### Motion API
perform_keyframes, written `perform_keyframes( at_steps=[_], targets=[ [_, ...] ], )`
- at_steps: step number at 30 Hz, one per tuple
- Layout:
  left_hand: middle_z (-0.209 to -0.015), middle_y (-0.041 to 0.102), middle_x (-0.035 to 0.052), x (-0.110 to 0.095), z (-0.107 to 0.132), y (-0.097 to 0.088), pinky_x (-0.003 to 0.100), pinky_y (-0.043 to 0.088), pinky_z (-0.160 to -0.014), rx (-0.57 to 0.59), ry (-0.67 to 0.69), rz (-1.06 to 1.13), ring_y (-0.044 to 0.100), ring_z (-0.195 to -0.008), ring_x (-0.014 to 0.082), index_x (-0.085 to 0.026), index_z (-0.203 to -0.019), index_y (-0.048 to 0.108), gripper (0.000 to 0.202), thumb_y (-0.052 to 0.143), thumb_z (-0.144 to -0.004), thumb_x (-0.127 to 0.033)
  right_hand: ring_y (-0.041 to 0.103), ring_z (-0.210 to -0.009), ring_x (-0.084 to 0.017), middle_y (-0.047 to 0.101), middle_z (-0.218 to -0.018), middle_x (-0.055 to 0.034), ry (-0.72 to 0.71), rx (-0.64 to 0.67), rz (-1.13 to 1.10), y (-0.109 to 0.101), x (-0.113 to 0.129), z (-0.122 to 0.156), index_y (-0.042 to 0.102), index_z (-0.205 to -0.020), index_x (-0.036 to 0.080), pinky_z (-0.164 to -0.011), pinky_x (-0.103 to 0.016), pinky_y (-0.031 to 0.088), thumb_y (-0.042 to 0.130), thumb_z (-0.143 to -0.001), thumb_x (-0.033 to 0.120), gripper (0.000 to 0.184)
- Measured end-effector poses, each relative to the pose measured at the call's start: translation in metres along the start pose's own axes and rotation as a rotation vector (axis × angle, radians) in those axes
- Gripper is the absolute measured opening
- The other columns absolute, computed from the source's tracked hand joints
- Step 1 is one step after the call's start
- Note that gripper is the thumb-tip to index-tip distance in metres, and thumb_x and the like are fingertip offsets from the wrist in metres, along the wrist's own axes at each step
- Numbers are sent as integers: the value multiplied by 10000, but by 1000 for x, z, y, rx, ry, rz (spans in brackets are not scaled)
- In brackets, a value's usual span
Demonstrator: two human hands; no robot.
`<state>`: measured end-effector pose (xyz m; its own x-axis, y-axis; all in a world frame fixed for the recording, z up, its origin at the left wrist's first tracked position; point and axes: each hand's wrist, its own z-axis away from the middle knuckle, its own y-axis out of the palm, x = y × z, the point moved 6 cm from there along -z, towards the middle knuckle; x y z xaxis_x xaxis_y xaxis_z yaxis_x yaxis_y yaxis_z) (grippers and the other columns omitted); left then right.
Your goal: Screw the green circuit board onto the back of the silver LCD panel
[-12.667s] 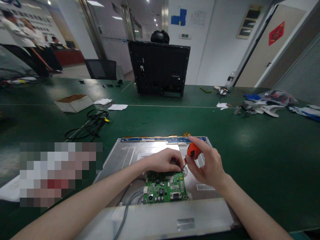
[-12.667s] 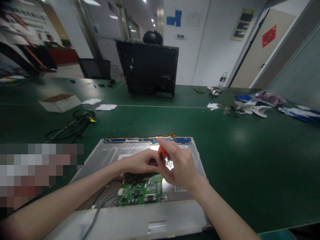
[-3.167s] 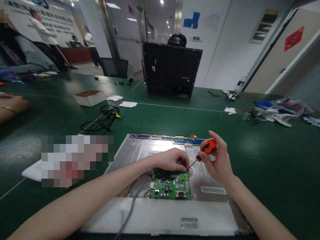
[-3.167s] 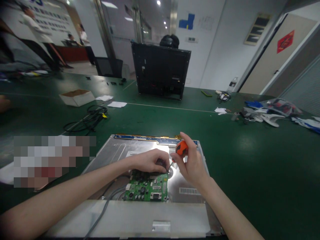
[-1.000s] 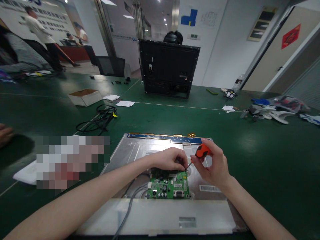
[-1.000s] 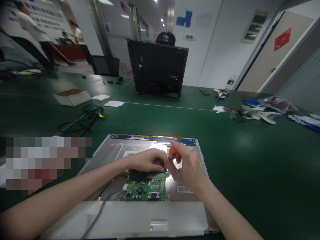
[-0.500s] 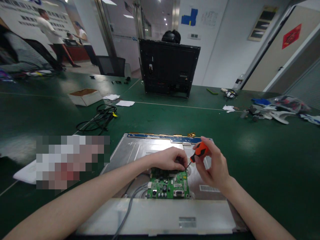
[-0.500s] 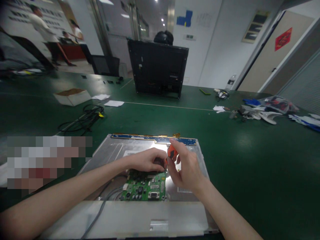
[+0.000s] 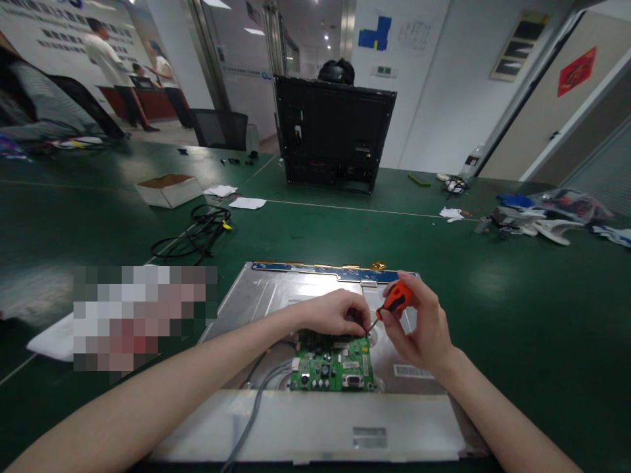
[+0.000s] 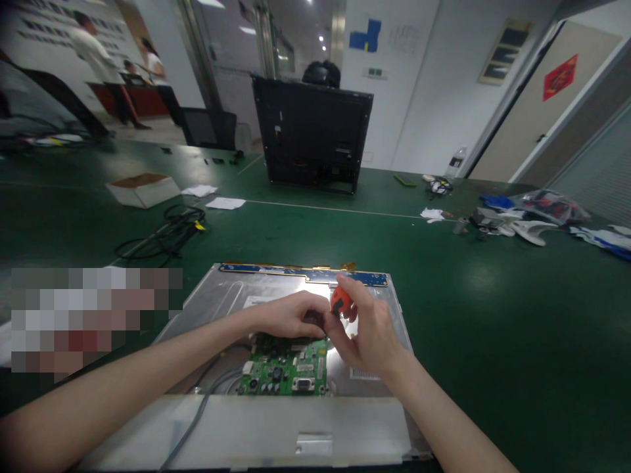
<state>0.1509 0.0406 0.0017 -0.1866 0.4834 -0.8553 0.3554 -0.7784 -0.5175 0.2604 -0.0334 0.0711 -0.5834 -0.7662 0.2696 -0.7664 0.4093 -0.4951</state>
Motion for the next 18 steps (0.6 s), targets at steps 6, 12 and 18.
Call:
perform_keyframes(
  at_steps=[6, 12, 18],
  targets=[
    [-773, 646, -7, 0, 0, 1, 230, 453, -667, -2, 4, -6, 603, -718, 135, -148, -845, 670, 146, 666, -748, -39, 579, -550, -124, 624, -854, -31, 27, 12, -10, 1, -2, 4, 238, -1449, 191, -480, -254, 525, 510, -848, 114, 664],
    [-792, 661, 7, 0, 0, 0, 237, 458, -666, 5, -13, -10, 614, -732, 148, -135, -847, 670, 126, 673, -751, -54, 519, -492, -105, 588, -741, 29, -12, -68, 42, 0, -1, 2, 270, -1418, 229, -430, -219, 480, 566, -843, 134, 653],
    [-813, 652, 8, -2, 0, -1, 247, 465, -706, 5, -6, -27, 611, -783, 158, -141, -809, 665, 100, 676, -745, -64, 511, -477, -99, 607, -757, 28, -23, -66, 55, 1, 0, 0, 289, -1399, 234, -426, -213, 469, 580, -851, 163, 625]
  ],
)
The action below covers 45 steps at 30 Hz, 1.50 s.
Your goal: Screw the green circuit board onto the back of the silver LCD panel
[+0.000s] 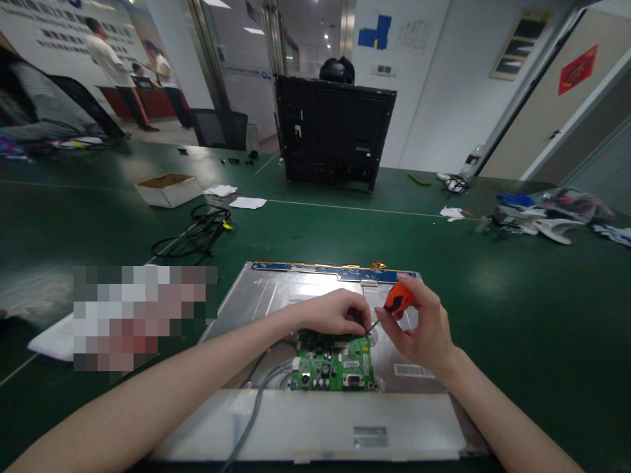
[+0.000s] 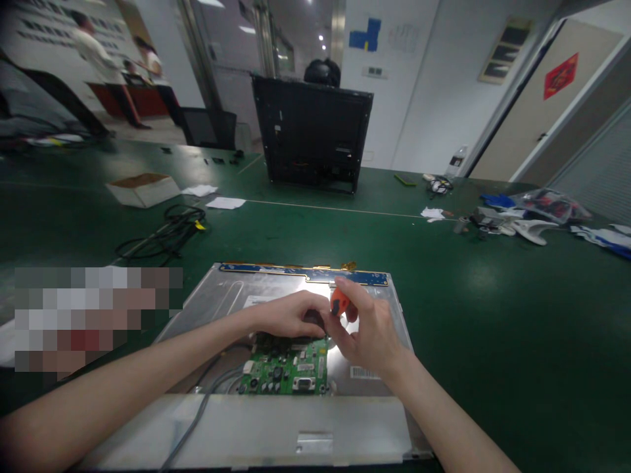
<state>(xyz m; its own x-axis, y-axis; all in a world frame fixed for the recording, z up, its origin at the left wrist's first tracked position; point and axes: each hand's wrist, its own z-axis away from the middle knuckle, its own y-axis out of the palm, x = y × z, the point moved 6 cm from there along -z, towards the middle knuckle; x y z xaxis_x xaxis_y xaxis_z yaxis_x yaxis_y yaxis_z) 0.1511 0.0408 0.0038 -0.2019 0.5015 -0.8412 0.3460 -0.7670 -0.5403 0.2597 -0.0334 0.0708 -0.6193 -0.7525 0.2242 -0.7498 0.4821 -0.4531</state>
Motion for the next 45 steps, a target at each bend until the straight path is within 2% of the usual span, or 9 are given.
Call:
perform_keyframes(
  at_steps=[10, 23, 28, 32, 37, 45],
  targets=[
    [-754, 632, -13, 0, 0, 0, 224, 450, -659, -10, 16, 21, 588, -709, 134, -152, -821, 661, 144, 674, -733, -39, 592, -581, -148, 618, -788, -19, 27, 91, -103, 0, 1, -1, 262, -1429, 190, -517, -275, 549, 494, -828, 111, 649],
    [-820, 660, 16, 8, 2, 3, 239, 465, -696, 7, 8, 29, 607, -754, 147, -134, -852, 667, 76, 681, -782, -108, 513, -471, -94, 589, -737, 21, 20, 5, -12, 0, 1, 1, 321, -1378, 205, -414, -201, 449, 538, -846, 153, 577],
    [-817, 654, 8, 6, 2, 1, 235, 470, -694, 3, 1, -11, 602, -752, 142, -139, -830, 657, 56, 681, -784, -115, 502, -443, -102, 540, -645, 54, 10, 12, 24, 2, 1, 0, 321, -1376, 208, -390, -199, 414, 542, -863, 182, 559],
    [-840, 667, 12, 6, 2, 2, 244, 475, -712, 9, -3, -20, 611, -772, 150, -140, -855, 662, 105, 669, -770, -78, 514, -449, -105, 552, -646, 51, 14, 19, 24, 1, 2, -1, 313, -1385, 209, -404, -199, 436, 535, -865, 175, 566],
    [-864, 673, 11, 10, 1, 3, 244, 473, -709, 24, -4, -38, 612, -779, 155, -152, -895, 675, 135, 671, -773, -94, 570, -525, -126, 612, -727, 5, 22, 66, -79, 2, 0, 0, 288, -1405, 192, -454, -226, 493, 522, -844, 142, 609],
    [-783, 641, -7, 7, 1, 2, 222, 462, -665, 21, -5, -24, 591, -722, 136, -144, -855, 667, 119, 669, -760, -73, 593, -560, -136, 605, -724, 4, 33, 85, -102, 2, -1, 2, 269, -1416, 186, -473, -233, 508, 515, -836, 121, 634]
  ],
)
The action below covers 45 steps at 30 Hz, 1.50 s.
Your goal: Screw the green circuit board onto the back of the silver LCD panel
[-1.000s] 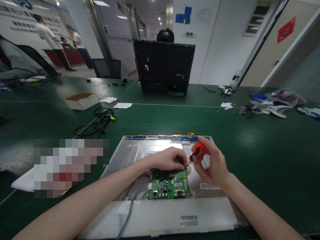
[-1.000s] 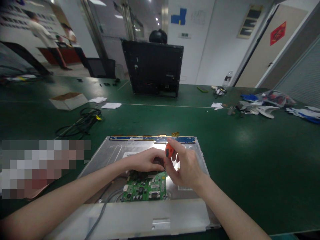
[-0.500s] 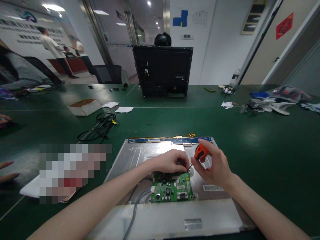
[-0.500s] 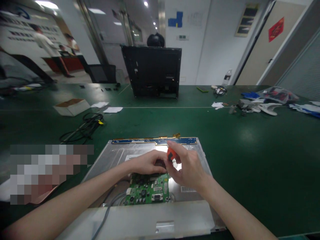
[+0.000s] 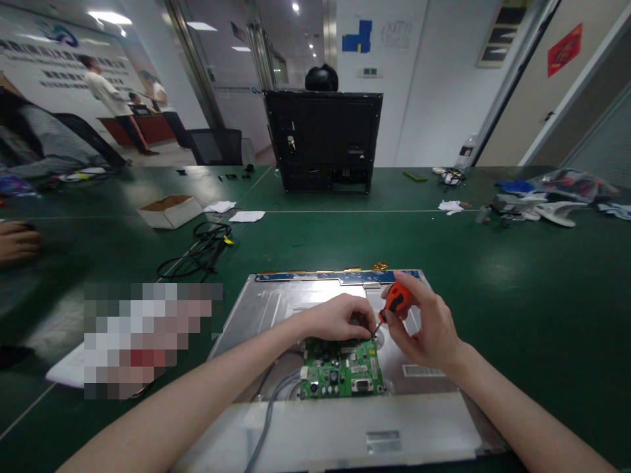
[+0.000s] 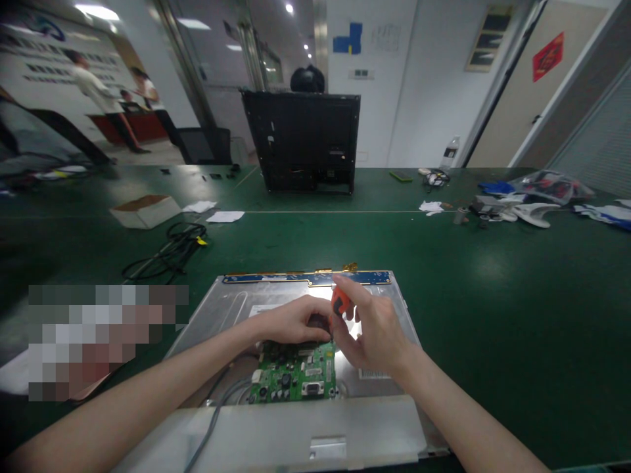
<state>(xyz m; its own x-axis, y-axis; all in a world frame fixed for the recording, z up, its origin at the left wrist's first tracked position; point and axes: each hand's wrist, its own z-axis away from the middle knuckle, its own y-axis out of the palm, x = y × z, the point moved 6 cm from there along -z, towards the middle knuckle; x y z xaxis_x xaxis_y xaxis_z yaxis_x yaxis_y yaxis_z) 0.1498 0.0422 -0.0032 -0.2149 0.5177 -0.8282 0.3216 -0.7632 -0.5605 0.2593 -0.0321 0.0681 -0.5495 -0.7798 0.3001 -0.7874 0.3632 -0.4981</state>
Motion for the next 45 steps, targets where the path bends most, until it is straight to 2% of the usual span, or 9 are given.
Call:
perform_keyframes(
  at_steps=[9, 16, 24, 31, 36, 45],
  targets=[
    [-848, 669, 10, 0, 0, 0, 242, 475, -706, 3, -4, 9, 608, -770, 150, -147, -880, 672, 134, 665, -768, -73, 518, -473, -107, 569, -676, 42, -6, -57, 107, -3, 4, -3, 319, -1389, 207, -420, -214, 453, 527, -843, 143, 587],
    [-763, 621, -13, -6, 0, -2, 226, 455, -675, -17, 6, 1, 577, -725, 138, -143, -801, 648, 87, 663, -765, -66, 489, -444, -98, 535, -645, 62, -25, -83, 122, -3, 3, -3, 334, -1373, 217, -388, -201, 416, 573, -856, 195, 570],
    [-738, 613, -14, -3, 1, 0, 221, 448, -651, -16, 1, 38, 569, -687, 133, -143, -828, 659, 110, 661, -751, -64, 554, -533, -115, 626, -789, -7, -11, 9, 2, 0, 1, -2, 270, -1431, 184, -471, -232, 487, 501, -841, 108, 638],
    [-792, 636, 0, -4, 1, -1, 231, 453, -680, -27, 19, 17, 586, -735, 143, -142, -819, 660, 99, 654, -756, -66, 514, -484, -102, 589, -721, 33, -21, -67, 101, -2, 3, -3, 330, -1378, 217, -415, -206, 430, 540, -868, 165, 554],
    [-836, 648, 7, -6, 1, -2, 247, 463, -716, -30, 33, -18, 588, -775, 153, -148, -825, 656, 99, 654, -761, -72, 502, -476, -107, 556, -681, 50, -39, -61, 113, -2, 3, -3, 334, -1364, 227, -410, -209, 417, 549, -884, 209, 526],
    [-743, 615, -16, -3, 0, 0, 211, 437, -634, -32, 13, 32, 564, -676, 122, -141, -811, 662, 110, 661, -747, -52, 563, -544, -116, 630, -794, -13, 4, 8, 37, -1, 1, -1, 284, -1414, 177, -482, -231, 494, 497, -858, 123, 598]
  ],
)
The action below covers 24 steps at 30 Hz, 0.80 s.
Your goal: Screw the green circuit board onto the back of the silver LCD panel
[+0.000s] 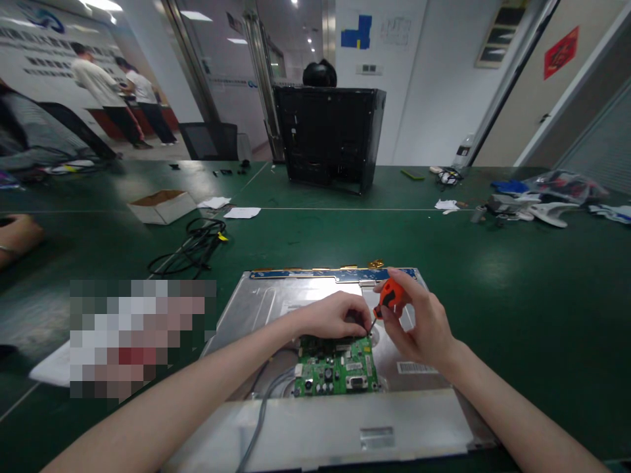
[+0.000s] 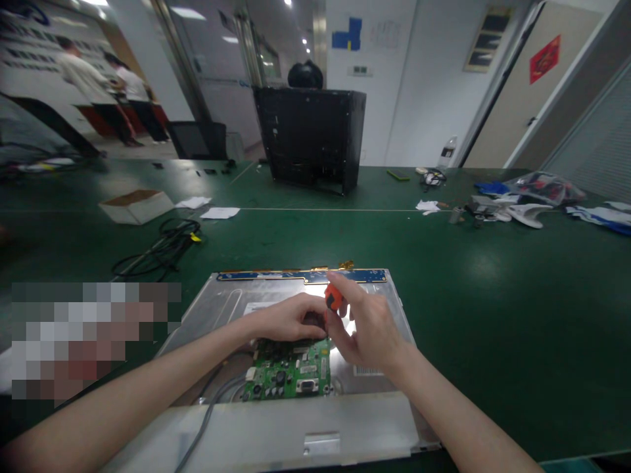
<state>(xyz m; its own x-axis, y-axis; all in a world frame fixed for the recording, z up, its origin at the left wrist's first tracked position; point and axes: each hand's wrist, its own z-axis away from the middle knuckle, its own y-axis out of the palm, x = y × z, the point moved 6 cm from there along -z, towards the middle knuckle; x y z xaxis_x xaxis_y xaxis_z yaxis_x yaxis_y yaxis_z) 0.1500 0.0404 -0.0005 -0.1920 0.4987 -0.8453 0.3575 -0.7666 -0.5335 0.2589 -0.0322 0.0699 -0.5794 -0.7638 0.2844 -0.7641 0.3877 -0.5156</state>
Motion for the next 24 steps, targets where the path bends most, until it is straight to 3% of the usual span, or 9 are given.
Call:
perform_keyframes(
  at_steps=[6, 10, 18, 24],
  targets=[
    [-757, 626, -13, -2, 0, -2, 223, 450, -662, -11, 8, -18, 573, -707, 130, -147, -786, 655, 91, 663, -755, -62, 506, -465, -97, 603, -718, 28, -19, -89, 91, -3, 4, -2, 368, -1346, 208, -409, -204, 430, 556, -874, 189, 509],
    [-835, 653, 11, -5, 0, -2, 236, 457, -678, 6, 7, -41, 589, -748, 147, -144, -852, 667, 94, 655, -778, -87, 509, -463, -104, 574, -671, 49, -25, -79, 82, -1, 3, -2, 352, -1356, 224, -412, -209, 428, 563, -890, 240, 511],
    [-739, 615, -16, -1, 0, 0, 210, 436, -633, 4, -1, 0, 556, -678, 122, -138, -818, 659, 108, 658, -753, -51, 561, -544, -121, 636, -819, -29, 1, 22, -24, -1, 2, 0, 275, -1422, 166, -488, -244, 492, 489, -862, 134, 601],
    [-763, 627, -10, -3, 0, -2, 220, 439, -670, -10, 7, -26, 571, -715, 133, -139, -804, 655, 109, 656, -748, -46, 499, -476, -104, 556, -684, 42, -16, -82, 86, -3, 3, 0, 353, -1361, 206, -414, -212, 426, 548, -872, 170, 528]
  ],
)
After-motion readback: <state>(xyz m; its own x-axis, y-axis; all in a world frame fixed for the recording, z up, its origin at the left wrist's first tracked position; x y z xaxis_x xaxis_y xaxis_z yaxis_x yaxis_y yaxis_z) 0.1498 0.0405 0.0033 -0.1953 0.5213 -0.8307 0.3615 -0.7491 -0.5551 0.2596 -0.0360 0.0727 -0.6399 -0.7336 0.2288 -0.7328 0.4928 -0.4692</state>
